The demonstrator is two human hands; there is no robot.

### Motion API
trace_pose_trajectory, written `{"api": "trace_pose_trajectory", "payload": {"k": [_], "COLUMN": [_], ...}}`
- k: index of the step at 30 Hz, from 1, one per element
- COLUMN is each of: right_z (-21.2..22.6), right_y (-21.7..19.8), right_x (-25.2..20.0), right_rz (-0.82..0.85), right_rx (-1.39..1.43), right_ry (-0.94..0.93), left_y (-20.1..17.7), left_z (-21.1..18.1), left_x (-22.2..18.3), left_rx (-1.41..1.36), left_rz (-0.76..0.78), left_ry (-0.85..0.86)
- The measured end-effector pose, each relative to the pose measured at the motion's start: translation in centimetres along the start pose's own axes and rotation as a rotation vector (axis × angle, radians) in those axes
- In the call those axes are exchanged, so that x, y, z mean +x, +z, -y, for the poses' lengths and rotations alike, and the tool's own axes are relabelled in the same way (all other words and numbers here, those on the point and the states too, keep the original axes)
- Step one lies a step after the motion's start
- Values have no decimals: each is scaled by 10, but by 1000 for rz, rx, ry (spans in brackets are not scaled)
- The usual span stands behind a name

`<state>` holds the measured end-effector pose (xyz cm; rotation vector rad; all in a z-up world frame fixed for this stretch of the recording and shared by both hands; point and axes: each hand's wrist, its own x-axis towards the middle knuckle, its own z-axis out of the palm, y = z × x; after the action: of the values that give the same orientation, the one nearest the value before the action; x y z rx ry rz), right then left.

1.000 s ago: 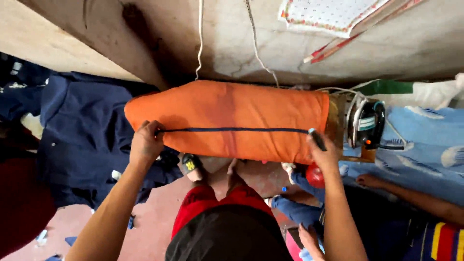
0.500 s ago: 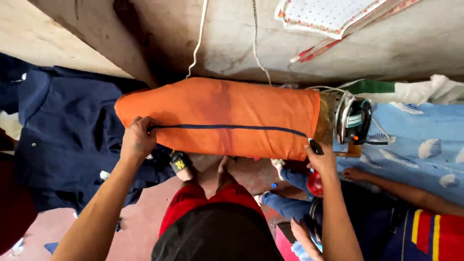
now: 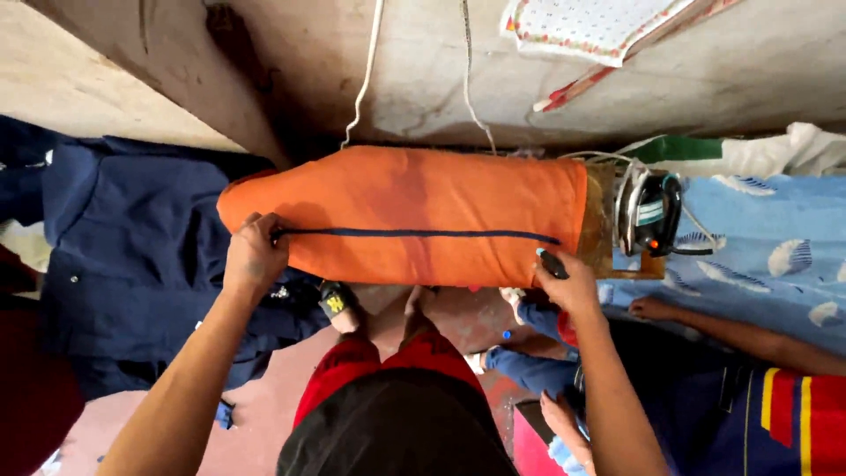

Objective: Ironing a piece of orange fabric on an ironing board using an electric iron in a factory setting.

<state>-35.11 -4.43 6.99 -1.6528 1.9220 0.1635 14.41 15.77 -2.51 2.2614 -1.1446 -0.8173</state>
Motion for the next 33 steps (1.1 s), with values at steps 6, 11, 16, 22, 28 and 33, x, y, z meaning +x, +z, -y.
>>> {"api": "trace_pose_trajectory", "payload": {"k": [6, 11, 16, 22, 28, 33], "right_z": [11, 42, 69, 81, 127, 153], "right_y": [28, 45, 58, 92, 114, 131], "right_x": [-1, -14, -32, -31, -51, -63], "right_rz": [-8, 7, -14, 22, 102, 140], "right_rx": [-16, -115, -96, -109, -128, -107], "right_ry": [-64, -123, -122, -139, -115, -131], "left_y": [5, 6, -1, 2, -15, -7], "left_z": [9, 11, 2, 8, -10, 1], "left_x": [2, 7, 7, 13, 6, 9], "left_rx": [32, 21, 10, -2, -49, -62], "left_rz": [2, 0, 18, 58, 63, 59], "left_ry": [-1, -5, 5, 13, 17, 61]}}
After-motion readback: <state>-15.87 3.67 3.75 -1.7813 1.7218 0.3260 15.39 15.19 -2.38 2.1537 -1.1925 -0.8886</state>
